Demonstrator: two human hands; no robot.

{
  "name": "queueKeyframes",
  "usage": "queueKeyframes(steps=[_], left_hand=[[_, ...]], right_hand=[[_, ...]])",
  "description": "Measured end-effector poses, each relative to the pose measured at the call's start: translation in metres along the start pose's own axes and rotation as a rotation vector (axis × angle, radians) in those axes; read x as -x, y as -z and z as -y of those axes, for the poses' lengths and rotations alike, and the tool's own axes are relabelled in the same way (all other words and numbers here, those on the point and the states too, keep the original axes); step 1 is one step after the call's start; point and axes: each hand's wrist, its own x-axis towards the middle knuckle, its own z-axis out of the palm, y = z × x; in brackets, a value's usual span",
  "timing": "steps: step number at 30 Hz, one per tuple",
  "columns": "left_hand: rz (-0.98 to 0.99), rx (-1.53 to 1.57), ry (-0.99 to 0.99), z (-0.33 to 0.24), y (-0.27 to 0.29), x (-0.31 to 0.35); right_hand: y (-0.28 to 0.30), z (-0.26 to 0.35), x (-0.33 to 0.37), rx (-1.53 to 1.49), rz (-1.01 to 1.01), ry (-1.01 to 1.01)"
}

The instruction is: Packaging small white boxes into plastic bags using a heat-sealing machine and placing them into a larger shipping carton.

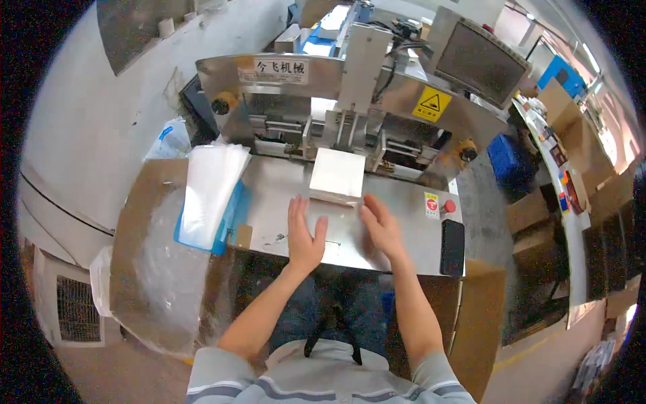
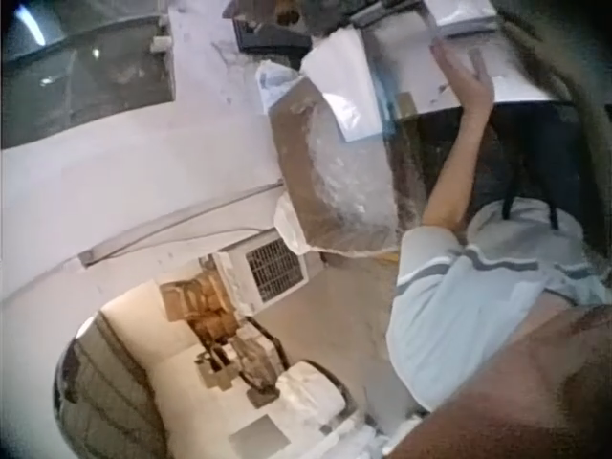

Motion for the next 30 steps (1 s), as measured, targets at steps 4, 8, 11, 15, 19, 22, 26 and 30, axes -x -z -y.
queueKeyframes(steps=[4, 8, 11, 15, 19, 22, 26, 30], left_hand=[[0.071, 0.183, 0.285, -0.006, -0.007, -0.040], [0.019, 0.158, 0.245, 0.014, -0.020, -0.075], [0.029, 0.077, 0.287, 0.008, -0.030, -0.089], [0.173, 0.217, 0.317, -0.004, -0.029, -0.095], [0.143, 0.188, 0.351, -0.027, -0.025, -0.077], [0.129, 0.328, 0.413, -0.011, -0.001, -0.045], [0.331, 0.729, 0.711, -0.019, 0.002, -0.041], [0.518, 0.629, 0.736, -0.022, -0.033, -0.084]], right_hand=[[0.007, -0.013, -0.007, 0.025, -0.022, 0.001], [-0.001, 0.000, -0.022, 0.134, -0.013, -0.026], [-0.008, 0.003, -0.037, 0.101, -0.001, -0.093], [-0.023, -0.011, -0.054, 0.243, -0.094, 0.011], [-0.021, -0.022, -0.049, -0.105, -0.154, -0.129], [-0.007, 0.013, -0.003, -0.437, -0.051, -0.101], [0.033, -0.004, 0.036, -0.537, -0.013, -0.166], [0.052, -0.012, 0.064, -0.587, 0.066, -0.154]])
